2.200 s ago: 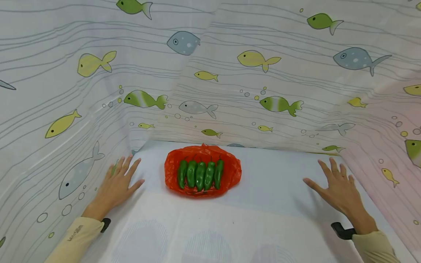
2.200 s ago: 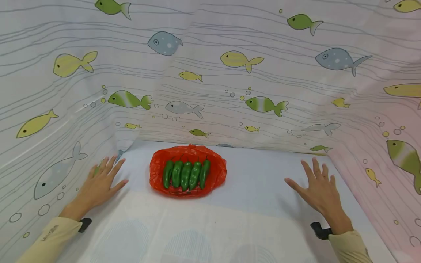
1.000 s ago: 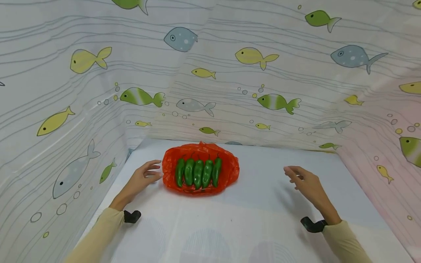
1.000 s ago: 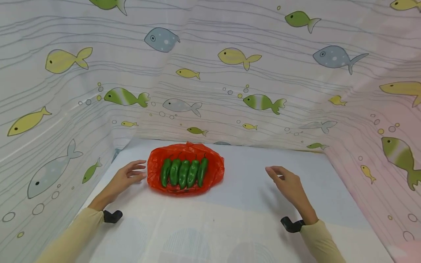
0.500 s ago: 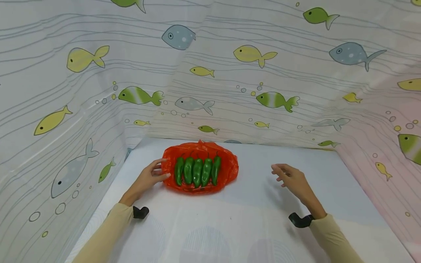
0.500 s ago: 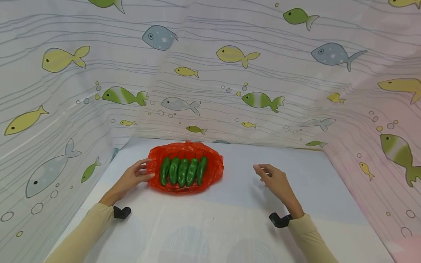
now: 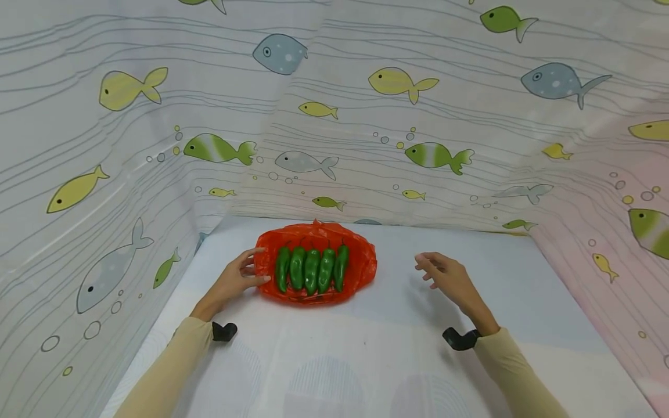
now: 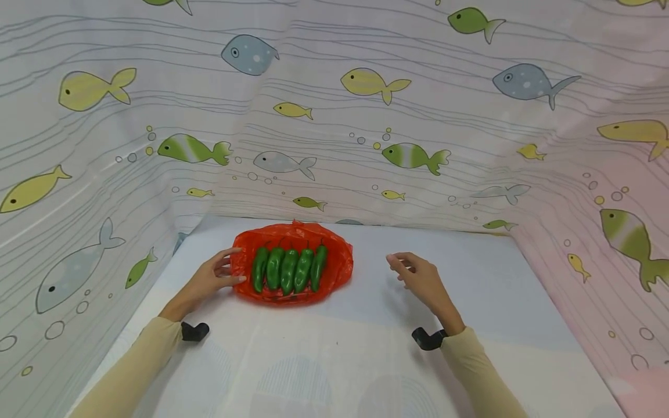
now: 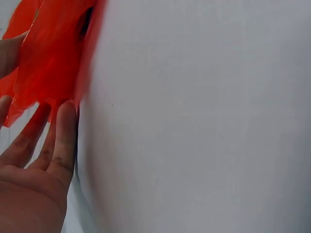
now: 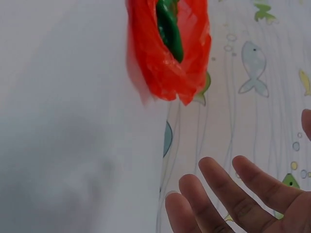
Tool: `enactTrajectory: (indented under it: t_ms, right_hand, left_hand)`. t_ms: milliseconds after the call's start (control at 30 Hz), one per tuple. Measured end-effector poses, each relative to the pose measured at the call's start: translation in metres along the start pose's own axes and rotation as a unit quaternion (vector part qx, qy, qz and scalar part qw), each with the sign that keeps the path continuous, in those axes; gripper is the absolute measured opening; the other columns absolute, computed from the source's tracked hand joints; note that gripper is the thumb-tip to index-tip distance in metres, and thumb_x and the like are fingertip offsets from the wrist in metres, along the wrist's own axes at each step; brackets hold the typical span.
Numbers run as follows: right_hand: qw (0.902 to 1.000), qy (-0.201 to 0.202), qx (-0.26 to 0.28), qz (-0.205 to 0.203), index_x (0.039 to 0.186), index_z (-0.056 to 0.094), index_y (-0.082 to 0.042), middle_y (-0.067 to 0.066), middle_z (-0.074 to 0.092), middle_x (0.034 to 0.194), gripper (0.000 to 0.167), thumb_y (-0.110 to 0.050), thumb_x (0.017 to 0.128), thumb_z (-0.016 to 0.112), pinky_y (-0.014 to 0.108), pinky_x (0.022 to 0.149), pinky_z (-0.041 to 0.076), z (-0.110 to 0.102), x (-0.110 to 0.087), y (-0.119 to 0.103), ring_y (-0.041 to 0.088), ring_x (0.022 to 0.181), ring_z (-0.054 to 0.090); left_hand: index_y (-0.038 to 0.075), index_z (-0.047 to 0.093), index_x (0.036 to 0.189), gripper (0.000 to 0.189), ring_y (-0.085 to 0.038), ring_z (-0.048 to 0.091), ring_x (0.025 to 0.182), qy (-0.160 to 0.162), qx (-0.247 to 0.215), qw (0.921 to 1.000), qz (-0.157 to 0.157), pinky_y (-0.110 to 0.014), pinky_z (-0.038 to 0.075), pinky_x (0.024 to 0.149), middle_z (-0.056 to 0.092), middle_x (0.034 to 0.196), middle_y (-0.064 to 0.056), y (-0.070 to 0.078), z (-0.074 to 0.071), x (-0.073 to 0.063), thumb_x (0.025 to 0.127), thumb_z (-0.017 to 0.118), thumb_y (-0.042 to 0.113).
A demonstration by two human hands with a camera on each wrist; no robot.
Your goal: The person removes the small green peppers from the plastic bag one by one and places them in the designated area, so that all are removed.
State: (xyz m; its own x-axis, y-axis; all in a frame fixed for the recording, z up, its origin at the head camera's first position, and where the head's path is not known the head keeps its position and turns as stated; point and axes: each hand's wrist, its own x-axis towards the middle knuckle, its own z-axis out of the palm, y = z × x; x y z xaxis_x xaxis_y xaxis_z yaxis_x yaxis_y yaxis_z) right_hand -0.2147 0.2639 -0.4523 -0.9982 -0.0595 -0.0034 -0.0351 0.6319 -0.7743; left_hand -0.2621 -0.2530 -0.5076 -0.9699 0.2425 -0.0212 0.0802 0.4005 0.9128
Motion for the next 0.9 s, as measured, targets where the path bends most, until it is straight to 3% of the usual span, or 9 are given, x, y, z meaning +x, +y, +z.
enactTrajectory:
  t_ms: [233,367,467,633,900]
  right_hand:
    - [0.9996,-0.02,0.017,0.004,0.14,0.059,-0.014,0.014,0.07,0.125,0.069,-0.068,0.098,0.053,0.044,0.082,0.058,0.014,0.009,-0.015,0.032,0.103,0.066]
    - [0.9988,-0.03,0.036,-0.01,0.138,0.062,-0.016,0.013,0.07,0.122,0.066,-0.067,0.096,0.058,0.05,0.084,0.058,0.024,0.013,-0.023,0.035,0.104,0.066]
    - [0.9984,-0.033,0.039,-0.023,0.135,0.064,-0.017,0.01,0.071,0.119,0.061,-0.064,0.096,0.061,0.051,0.084,0.058,0.032,0.016,-0.028,0.035,0.102,0.067]
    - [0.9975,-0.038,0.038,-0.046,0.134,0.066,-0.015,0.007,0.071,0.117,0.055,-0.056,0.097,0.065,0.051,0.081,0.059,0.044,0.023,-0.035,0.03,0.098,0.068]
    - [0.9944,-0.054,0.049,-0.076,0.132,0.066,-0.011,0.007,0.072,0.117,0.049,-0.045,0.097,0.07,0.054,0.08,0.059,0.063,0.033,-0.042,0.03,0.096,0.07]
  left_hand:
    - [0.013,0.037,0.158,0.081,-0.045,0.051,0.13,-0.003,-0.014,0.9999,0.0,-0.054,0.048,0.101,0.047,0.15,-0.026,-0.002,-0.001,0.002,0.09,0.081,0.015]
    - [0.007,0.037,0.156,0.08,-0.046,0.051,0.129,-0.005,-0.017,0.9998,0.002,-0.052,0.048,0.101,0.048,0.148,-0.028,0.016,0.001,-0.009,0.09,0.081,0.011]
    - [0.004,0.036,0.156,0.079,-0.048,0.05,0.129,-0.003,-0.021,0.9998,-0.003,-0.052,0.048,0.101,0.047,0.148,-0.03,0.019,0.001,-0.012,0.09,0.079,0.007]
    - [0.01,0.037,0.157,0.081,-0.045,0.049,0.132,0.0,-0.025,0.9997,0.0,-0.055,0.045,0.105,0.048,0.149,-0.027,0.003,0.001,-0.004,0.089,0.082,0.011]
    - [0.014,0.039,0.156,0.082,-0.043,0.047,0.136,-0.007,-0.035,0.9994,-0.002,-0.056,0.042,0.109,0.045,0.151,-0.024,0.002,0.001,-0.001,0.087,0.084,0.014]
